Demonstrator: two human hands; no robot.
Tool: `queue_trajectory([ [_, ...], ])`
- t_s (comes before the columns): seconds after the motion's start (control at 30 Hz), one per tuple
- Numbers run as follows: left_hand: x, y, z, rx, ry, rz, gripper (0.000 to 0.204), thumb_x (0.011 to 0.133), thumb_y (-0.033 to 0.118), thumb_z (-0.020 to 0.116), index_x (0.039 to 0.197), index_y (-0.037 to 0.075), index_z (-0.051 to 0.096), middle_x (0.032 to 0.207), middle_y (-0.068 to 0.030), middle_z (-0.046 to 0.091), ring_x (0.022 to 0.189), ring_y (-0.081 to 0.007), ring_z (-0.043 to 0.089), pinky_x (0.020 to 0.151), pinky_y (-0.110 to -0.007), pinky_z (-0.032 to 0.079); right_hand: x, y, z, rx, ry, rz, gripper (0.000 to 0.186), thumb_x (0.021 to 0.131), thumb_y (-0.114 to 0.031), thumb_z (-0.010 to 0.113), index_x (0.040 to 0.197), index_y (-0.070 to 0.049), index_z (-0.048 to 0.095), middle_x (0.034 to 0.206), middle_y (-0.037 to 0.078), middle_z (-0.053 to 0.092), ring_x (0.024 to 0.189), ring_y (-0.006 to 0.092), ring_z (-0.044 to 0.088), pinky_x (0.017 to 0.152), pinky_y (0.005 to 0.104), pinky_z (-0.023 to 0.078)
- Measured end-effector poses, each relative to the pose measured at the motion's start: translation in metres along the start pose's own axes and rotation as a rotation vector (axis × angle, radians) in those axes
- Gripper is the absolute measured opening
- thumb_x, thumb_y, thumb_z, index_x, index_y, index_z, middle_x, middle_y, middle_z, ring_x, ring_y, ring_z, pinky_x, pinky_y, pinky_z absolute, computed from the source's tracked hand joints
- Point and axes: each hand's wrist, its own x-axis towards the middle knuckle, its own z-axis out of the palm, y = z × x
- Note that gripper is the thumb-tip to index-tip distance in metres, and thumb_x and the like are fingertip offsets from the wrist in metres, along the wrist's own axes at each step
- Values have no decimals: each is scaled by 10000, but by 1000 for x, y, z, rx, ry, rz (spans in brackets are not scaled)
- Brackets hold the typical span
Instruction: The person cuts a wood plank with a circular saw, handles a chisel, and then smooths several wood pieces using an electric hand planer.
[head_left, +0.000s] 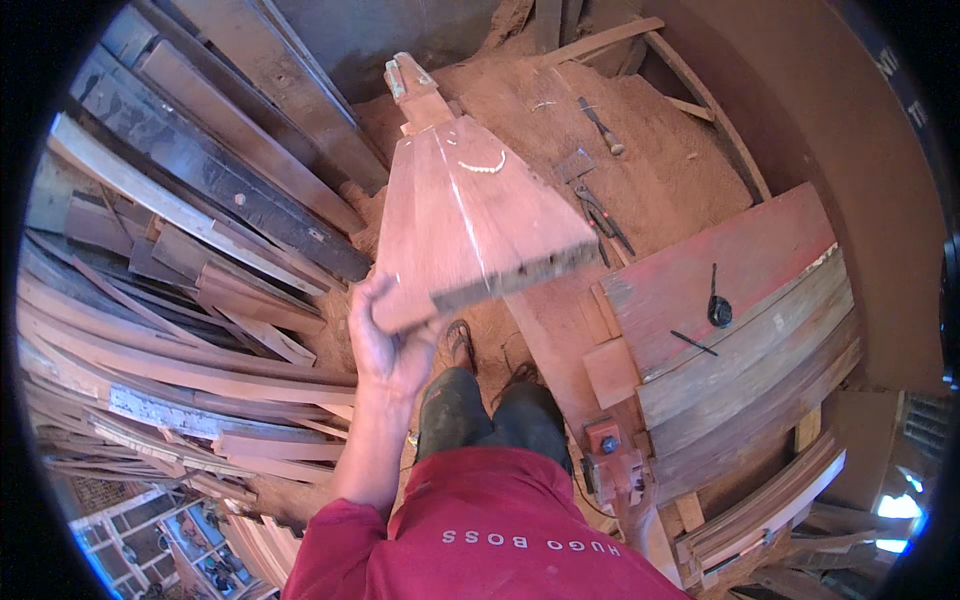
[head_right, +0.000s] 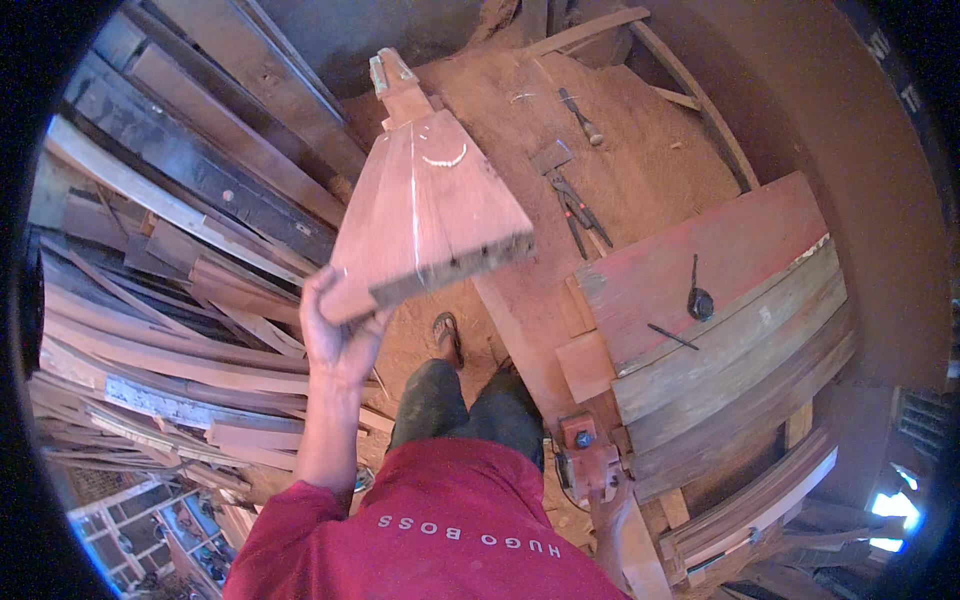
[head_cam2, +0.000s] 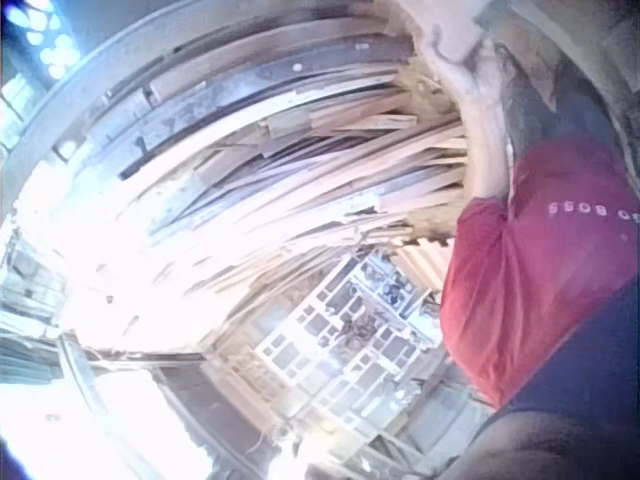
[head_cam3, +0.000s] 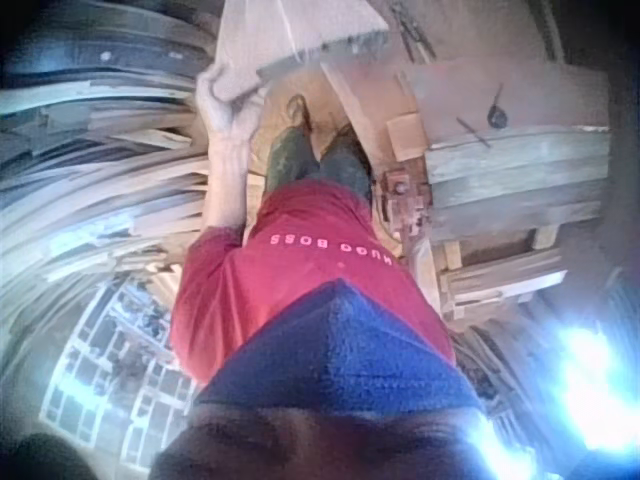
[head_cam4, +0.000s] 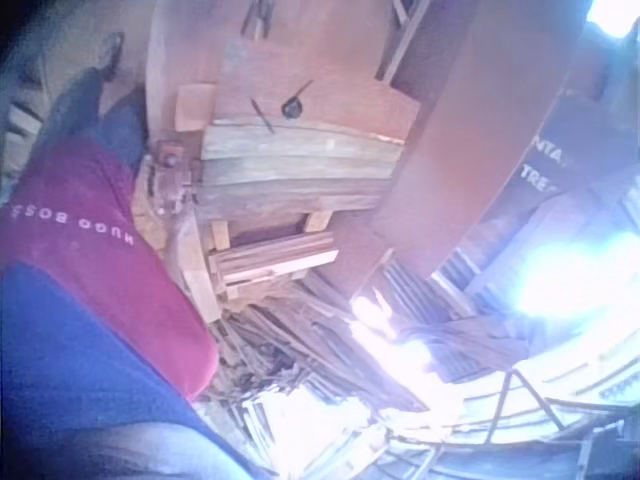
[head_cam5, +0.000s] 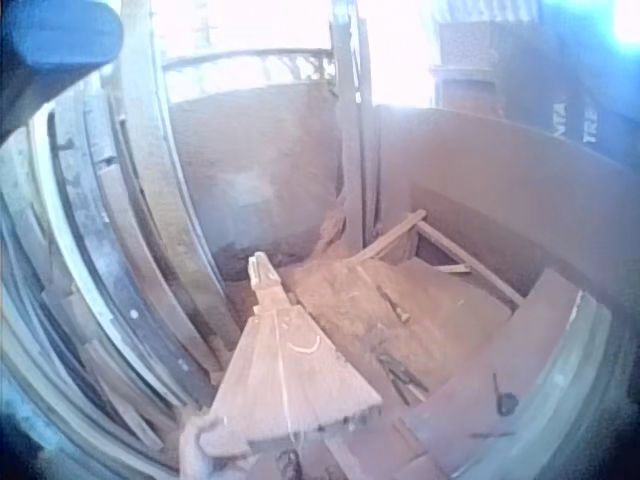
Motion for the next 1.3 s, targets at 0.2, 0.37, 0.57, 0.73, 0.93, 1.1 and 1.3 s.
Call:
queue_trajectory([
  [0.2, 10, 23, 39, -132, -180, 95, 554, 935, 346, 591, 1307, -53, 490, 1346, -247, 509, 1293, -374, 486, 1122, -548, 408, -16, 16, 5, 84, -135, 10, 343, 753, -170, 751, 1039, -18, 636, 874, 203, 677, 799, 401, 667, 676, 468, 517],
  [0.37, 14, 27, 50, -178, -190, 117, 576, 945, 376, 605, 1308, -57, 492, 1317, -239, 511, 1272, -370, 481, 1136, -551, 392, 1, 10, 15, 145, -242, 131, 296, 734, -116, 721, 988, 6, 630, 849, 193, 668, 779, 347, 662, 679, 445, 515],
  [0.57, 16, 26, 50, -161, -167, 140, 576, 931, 371, 628, 1302, -49, 498, 1298, -229, 504, 1274, -350, 466, 1128, -563, 399, 4, 32, 24, 184, -349, 153, 298, 722, -115, 710, 950, 52, 614, 834, 199, 653, 780, 374, 643, 699, 456, 508],
  [0.73, 16, 26, 57, -173, -152, 142, 564, 933, 374, 623, 1295, -43, 508, 1279, -223, 515, 1247, -354, 488, 1109, -563, 421, 6, 62, 34, 128, -343, -44, 254, 735, -116, 688, 923, 44, 631, 795, 201, 655, 726, 315, 643, 645, 436, 500],
  [0.93, 18, 28, 53, -172, -165, 129, 569, 927, 396, 628, 1283, -34, 519, 1261, -239, 521, 1221, -370, 501, 1071, -553, 463, 6, 56, 32, 212, -338, 80, 236, 740, -95, 683, 937, 28, 639, 772, 153, 650, 690, 214, 605, 618, 403, 491],
  [1.1, 24, 26, 48, -168, -163, 135, 574, 921, 401, 634, 1274, -39, 525, 1268, -246, 519, 1220, -383, 498, 1059, -543, 476, 7, 50, 27, 259, -408, 121, 327, 752, -131, 717, 1021, 41, 646, 887, 172, 698, 813, 262, 662, 713, 408, 524],
  [1.3, 21, 26, 49, -142, -158, 149, 584, 922, 407, 630, 1274, -46, 521, 1282, -253, 508, 1220, -398, 490, 1068, -540, 467, 0, 76, 46, 384, -373, 142, 256, 753, -125, 718, 949, 22, 643, 796, 112, 659, 734, 208, 609, 658, 388, 501],
])
